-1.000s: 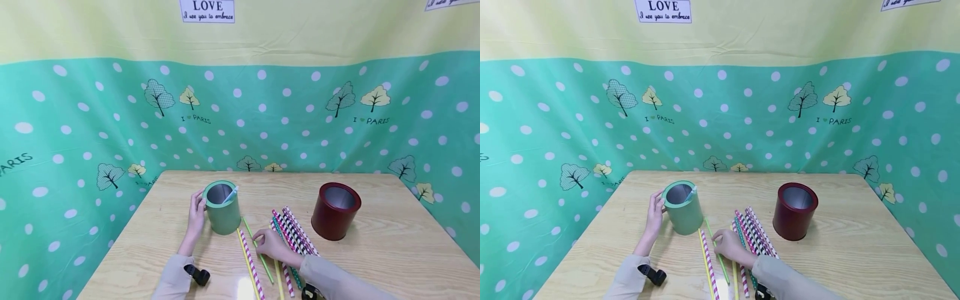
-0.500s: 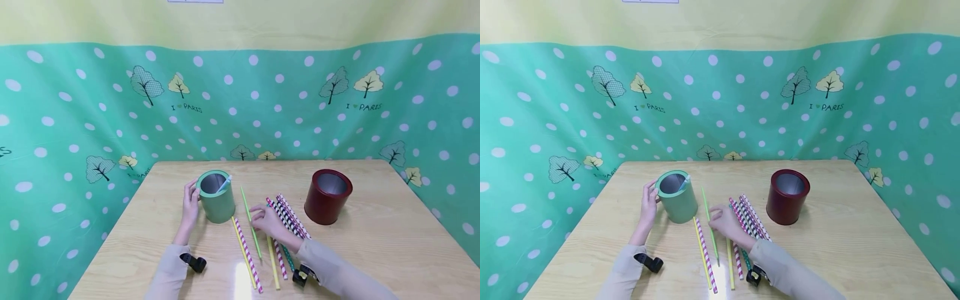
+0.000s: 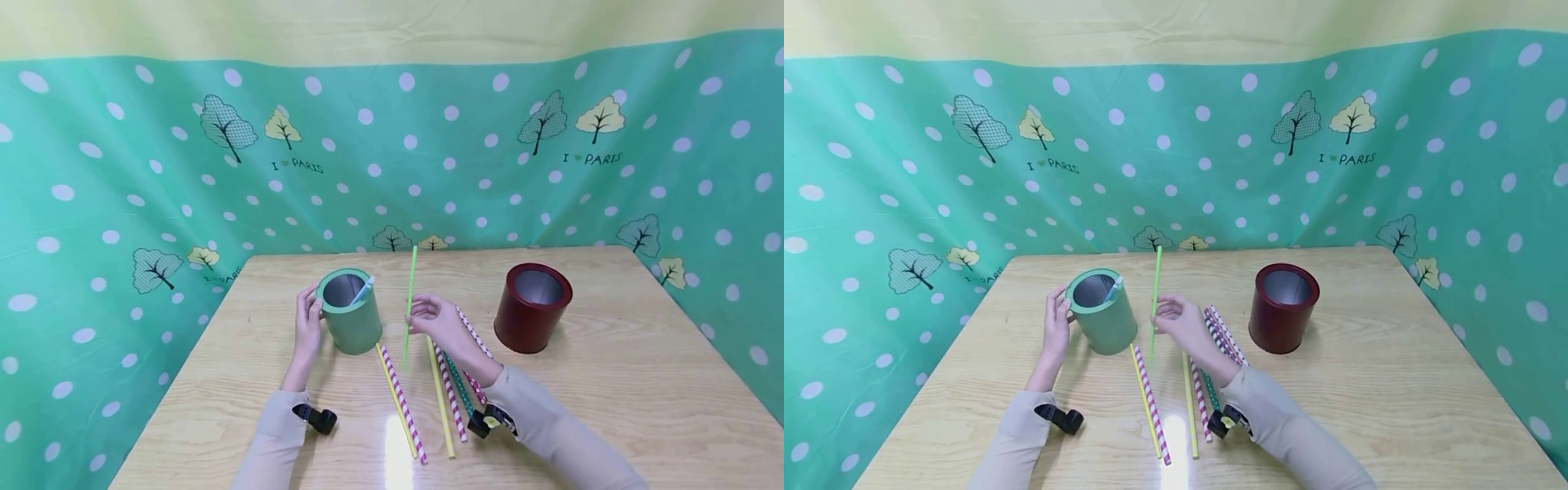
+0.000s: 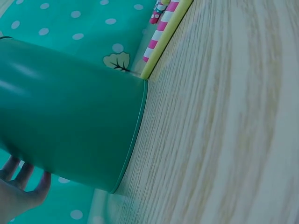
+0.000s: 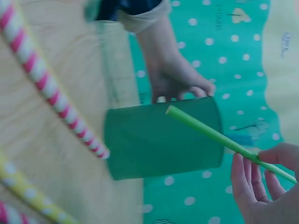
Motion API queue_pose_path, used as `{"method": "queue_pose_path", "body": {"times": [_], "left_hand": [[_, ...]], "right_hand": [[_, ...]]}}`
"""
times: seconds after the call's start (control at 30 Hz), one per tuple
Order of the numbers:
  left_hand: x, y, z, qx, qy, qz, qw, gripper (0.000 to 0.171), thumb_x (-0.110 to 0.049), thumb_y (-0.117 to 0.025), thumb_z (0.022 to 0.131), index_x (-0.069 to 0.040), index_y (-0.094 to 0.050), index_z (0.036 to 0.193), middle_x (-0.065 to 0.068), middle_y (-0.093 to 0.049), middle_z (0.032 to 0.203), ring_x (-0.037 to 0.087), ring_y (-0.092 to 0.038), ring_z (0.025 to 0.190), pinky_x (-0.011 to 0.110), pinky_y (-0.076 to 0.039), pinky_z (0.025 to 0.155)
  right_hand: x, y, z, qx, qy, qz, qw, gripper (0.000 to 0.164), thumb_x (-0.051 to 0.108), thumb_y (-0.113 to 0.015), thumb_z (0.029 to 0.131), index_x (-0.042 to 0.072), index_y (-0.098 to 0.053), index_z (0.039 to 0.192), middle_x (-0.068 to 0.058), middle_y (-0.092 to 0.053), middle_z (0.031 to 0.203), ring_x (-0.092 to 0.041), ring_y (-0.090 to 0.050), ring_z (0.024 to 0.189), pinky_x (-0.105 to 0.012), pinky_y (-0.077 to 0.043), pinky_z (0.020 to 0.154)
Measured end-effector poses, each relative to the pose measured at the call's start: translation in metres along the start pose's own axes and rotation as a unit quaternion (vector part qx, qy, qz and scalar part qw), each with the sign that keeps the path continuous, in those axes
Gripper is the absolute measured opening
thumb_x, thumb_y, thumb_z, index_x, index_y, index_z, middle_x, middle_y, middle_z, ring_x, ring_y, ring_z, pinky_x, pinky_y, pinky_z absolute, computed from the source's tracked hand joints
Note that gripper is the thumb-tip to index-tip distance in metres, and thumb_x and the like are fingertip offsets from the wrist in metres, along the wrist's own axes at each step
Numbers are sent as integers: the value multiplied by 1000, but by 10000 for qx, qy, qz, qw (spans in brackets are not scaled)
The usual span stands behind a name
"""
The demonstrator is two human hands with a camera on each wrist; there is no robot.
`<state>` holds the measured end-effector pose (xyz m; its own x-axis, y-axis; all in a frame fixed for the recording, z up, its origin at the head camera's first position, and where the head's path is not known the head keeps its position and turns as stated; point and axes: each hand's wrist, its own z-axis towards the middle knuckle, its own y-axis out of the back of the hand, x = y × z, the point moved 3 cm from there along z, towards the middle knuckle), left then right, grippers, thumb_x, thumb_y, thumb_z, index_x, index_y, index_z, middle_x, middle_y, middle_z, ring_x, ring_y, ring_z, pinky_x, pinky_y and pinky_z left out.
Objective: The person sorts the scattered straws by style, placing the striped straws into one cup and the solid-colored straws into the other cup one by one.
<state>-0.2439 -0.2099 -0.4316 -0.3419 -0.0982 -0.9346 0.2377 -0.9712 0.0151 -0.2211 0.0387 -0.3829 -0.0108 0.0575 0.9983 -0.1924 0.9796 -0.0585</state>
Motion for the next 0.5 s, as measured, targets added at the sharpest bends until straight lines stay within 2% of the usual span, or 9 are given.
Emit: {"method": "queue_pose_path", "body": {"times": [0.23,0.33,0.47,0.5], "left_hand": [[-14,-3,-3,-9,74,-3,10000,37,-9,-34,93,1,-33,129,26,-48,113,15,-47,96,30,-38,79],[-21,-5,-5,-78,60,59,9999,38,-8,-34,92,4,-33,128,27,-47,113,17,-47,96,31,-39,79],[-25,-6,-6,-87,60,71,9999,37,-6,-33,92,6,-32,127,29,-47,111,19,-48,95,29,-39,77],[-25,-6,-6,-91,61,72,9999,37,-6,-33,92,6,-32,127,29,-47,110,19,-48,95,29,-39,77]], "right_hand": [[27,-2,2,-200,398,216,9988,36,-5,-59,78,-7,-48,112,-20,-56,94,-15,-59,75,-32,-51,72],[33,-4,4,-182,915,303,9952,32,0,-59,80,-6,-48,110,-19,-56,93,-21,-60,79,-34,-51,73],[12,1,27,75,1855,580,9809,31,9,-61,82,0,-51,109,-15,-58,94,-23,-61,82,-31,-51,72],[15,0,26,136,1991,655,9777,29,9,-61,82,1,-52,108,-14,-58,93,-22,-61,82,-30,-51,72]]}}
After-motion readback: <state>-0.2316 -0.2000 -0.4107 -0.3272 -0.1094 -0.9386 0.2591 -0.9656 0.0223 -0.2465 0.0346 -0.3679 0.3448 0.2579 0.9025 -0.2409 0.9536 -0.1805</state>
